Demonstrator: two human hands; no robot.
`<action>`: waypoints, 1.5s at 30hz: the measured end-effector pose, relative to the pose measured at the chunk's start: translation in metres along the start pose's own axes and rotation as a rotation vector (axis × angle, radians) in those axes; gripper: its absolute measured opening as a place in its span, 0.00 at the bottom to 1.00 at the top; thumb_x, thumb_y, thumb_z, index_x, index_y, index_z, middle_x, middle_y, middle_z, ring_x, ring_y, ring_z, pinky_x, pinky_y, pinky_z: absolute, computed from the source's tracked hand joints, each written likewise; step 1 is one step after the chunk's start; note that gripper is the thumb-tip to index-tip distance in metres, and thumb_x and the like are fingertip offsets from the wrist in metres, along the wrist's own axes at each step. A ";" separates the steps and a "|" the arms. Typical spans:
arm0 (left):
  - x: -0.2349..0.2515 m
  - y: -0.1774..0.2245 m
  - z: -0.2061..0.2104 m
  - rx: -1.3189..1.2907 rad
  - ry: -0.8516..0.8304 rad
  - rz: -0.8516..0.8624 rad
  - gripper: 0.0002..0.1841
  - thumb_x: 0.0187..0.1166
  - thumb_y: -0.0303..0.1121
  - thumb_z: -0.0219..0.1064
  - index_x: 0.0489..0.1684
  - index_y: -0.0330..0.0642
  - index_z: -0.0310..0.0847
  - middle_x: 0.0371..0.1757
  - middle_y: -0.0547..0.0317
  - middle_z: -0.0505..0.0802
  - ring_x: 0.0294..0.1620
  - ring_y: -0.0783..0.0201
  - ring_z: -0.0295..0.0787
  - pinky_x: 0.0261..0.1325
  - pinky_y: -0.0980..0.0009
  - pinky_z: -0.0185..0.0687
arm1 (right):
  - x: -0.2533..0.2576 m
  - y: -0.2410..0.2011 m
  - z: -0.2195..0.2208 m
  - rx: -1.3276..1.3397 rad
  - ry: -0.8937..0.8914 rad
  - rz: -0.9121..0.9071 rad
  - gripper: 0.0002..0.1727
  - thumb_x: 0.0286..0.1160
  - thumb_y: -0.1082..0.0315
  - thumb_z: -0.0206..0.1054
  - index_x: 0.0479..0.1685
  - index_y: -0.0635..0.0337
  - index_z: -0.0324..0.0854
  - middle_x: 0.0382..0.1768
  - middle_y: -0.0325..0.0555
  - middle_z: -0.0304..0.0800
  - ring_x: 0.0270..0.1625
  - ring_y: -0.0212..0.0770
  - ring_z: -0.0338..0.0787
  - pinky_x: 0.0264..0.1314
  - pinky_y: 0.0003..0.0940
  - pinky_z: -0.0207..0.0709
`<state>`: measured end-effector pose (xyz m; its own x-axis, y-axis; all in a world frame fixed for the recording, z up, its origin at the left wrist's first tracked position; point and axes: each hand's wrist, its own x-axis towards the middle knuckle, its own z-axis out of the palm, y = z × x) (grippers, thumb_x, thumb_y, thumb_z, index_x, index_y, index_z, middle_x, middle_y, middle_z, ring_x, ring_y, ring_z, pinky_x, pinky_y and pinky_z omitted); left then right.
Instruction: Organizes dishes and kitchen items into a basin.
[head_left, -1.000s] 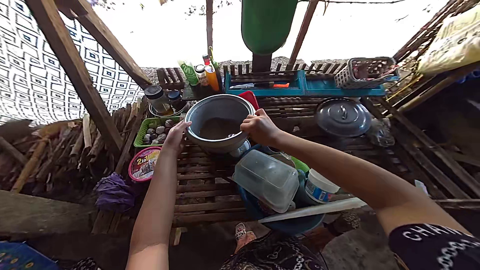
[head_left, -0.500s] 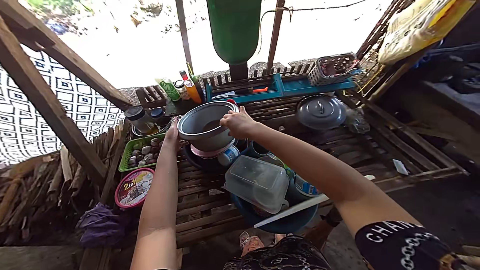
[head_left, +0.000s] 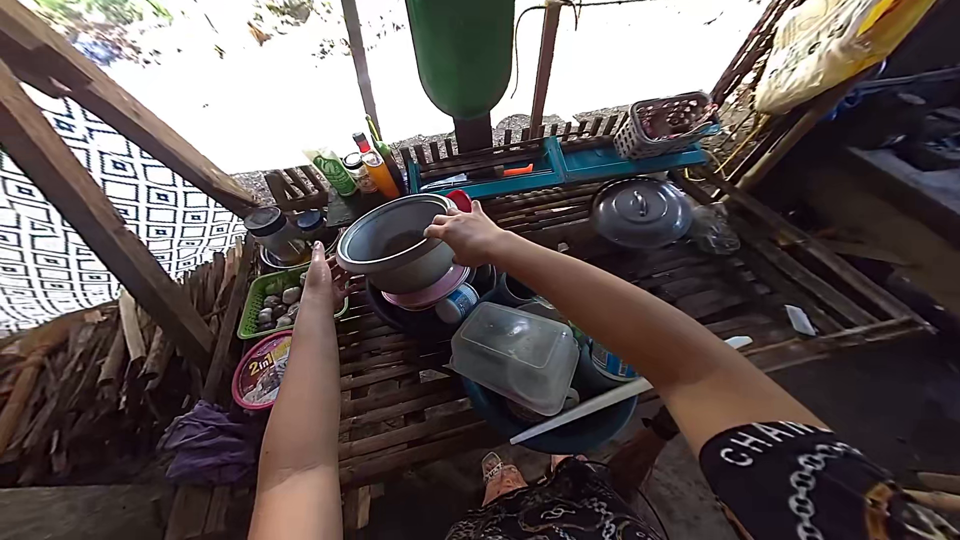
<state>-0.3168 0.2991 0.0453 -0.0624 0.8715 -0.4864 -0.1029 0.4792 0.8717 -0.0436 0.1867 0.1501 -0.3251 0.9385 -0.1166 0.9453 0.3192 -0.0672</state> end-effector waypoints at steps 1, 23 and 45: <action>0.000 0.001 0.001 0.002 -0.001 -0.001 0.44 0.84 0.73 0.37 0.86 0.48 0.66 0.83 0.48 0.76 0.81 0.48 0.74 0.76 0.41 0.69 | 0.001 -0.002 0.001 -0.008 0.003 -0.004 0.39 0.55 0.70 0.83 0.75 0.44 0.78 0.71 0.41 0.83 0.77 0.56 0.76 0.69 0.76 0.63; 0.014 0.011 -0.009 0.051 0.024 0.029 0.45 0.81 0.75 0.38 0.85 0.49 0.66 0.78 0.45 0.80 0.73 0.48 0.80 0.70 0.45 0.76 | 0.001 0.003 -0.027 -0.044 0.054 0.015 0.43 0.53 0.68 0.85 0.79 0.45 0.76 0.74 0.49 0.79 0.81 0.60 0.72 0.70 0.74 0.64; -0.172 -0.009 -0.191 0.616 0.113 0.261 0.50 0.74 0.27 0.61 0.98 0.55 0.31 0.92 0.45 0.59 0.82 0.56 0.71 0.75 0.53 0.78 | -0.260 0.066 -0.096 -0.022 0.270 0.022 0.29 0.74 0.50 0.69 0.75 0.47 0.80 0.72 0.50 0.81 0.78 0.65 0.72 0.70 0.71 0.63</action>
<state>-0.4951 0.1254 0.1097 -0.1152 0.9665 -0.2293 0.5120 0.2556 0.8201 0.1061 -0.0234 0.2713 -0.2886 0.9455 0.1510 0.9534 0.2983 -0.0456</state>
